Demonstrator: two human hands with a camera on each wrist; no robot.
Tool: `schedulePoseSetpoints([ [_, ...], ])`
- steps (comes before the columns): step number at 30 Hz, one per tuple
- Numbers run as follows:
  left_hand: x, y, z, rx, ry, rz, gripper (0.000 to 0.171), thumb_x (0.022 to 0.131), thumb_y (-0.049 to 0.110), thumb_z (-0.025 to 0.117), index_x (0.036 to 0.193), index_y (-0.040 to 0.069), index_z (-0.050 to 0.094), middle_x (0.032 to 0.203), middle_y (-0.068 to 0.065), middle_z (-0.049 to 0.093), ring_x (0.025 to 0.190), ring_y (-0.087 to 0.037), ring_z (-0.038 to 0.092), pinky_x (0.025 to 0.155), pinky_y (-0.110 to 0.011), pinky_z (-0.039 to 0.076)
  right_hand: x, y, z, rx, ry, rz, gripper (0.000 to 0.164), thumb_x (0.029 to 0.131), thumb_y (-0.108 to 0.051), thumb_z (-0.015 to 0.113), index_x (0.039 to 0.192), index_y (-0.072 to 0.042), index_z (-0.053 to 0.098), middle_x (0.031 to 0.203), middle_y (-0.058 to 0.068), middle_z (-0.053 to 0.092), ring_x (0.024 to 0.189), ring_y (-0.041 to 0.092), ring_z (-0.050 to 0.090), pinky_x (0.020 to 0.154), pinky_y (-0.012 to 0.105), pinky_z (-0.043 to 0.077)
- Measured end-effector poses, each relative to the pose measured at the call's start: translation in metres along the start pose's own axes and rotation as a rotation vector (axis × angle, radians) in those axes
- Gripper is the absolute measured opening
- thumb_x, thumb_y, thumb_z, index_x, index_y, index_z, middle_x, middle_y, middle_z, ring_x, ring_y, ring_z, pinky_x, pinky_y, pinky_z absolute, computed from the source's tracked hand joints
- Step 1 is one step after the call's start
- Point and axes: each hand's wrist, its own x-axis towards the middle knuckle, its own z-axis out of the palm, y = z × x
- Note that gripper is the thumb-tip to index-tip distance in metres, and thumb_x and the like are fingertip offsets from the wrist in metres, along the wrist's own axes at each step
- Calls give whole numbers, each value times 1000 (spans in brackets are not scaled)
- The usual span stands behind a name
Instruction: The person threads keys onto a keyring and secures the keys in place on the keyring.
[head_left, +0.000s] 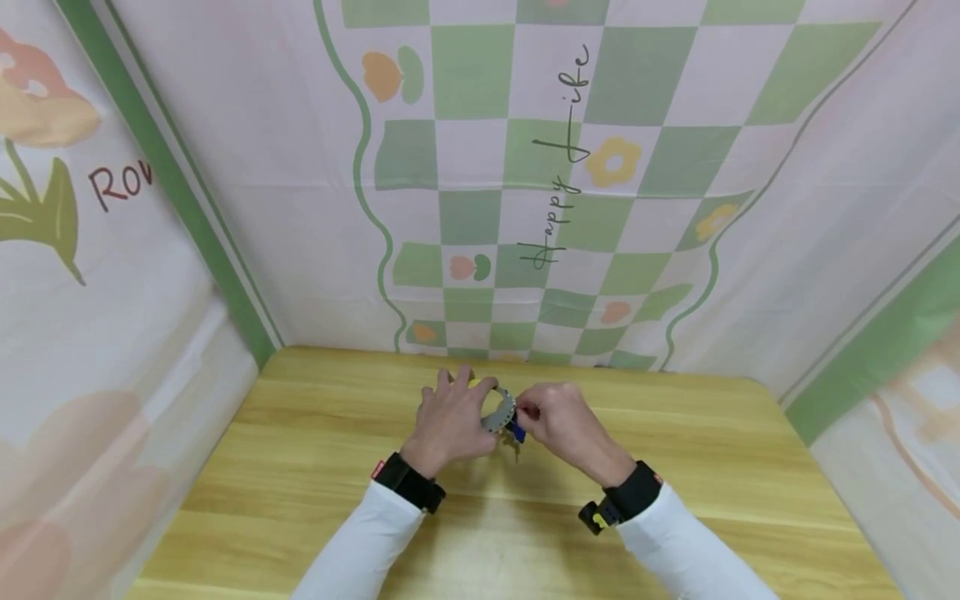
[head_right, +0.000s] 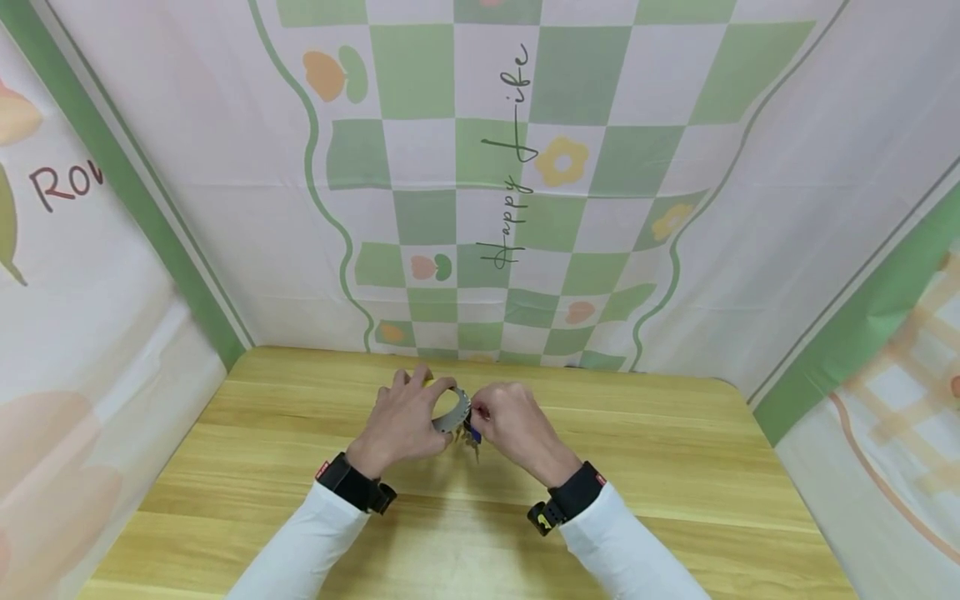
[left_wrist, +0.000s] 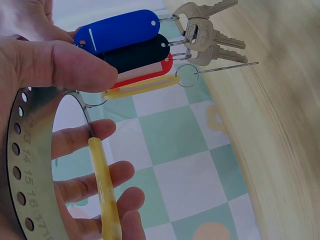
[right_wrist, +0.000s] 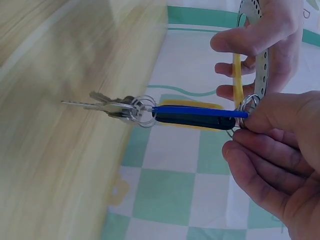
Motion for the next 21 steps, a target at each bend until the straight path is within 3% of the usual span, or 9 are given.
schedulePoseSetpoints([
  [5,0,-1,1,-17,-20,1,64,76,30,72,139,23,61,132,-15,53,110,-39,51,76,-56,48,0,-3,1,-98,10,-90,16,79,8,75,75,-7,73,71,0,65,61,6,58,55,19,48],
  [8,1,-2,1,-26,-21,-3,65,75,31,73,139,23,61,133,-15,53,110,-39,51,77,-56,49,-1,-3,2,-95,16,-67,14,80,7,75,76,-7,73,72,-1,65,61,6,58,55,20,48],
  [16,0,-3,1,-12,16,-4,69,72,31,74,139,21,61,133,-15,54,113,-40,50,78,-56,49,-5,-3,5,129,15,246,3,87,-6,77,84,-7,78,75,-2,71,64,4,65,56,21,53],
  [21,0,-2,1,22,44,-7,70,71,30,75,138,22,61,134,-15,54,116,-41,51,82,-58,49,-7,-4,8,235,71,370,5,85,-4,77,83,-8,78,74,-1,72,65,8,66,58,25,55],
])
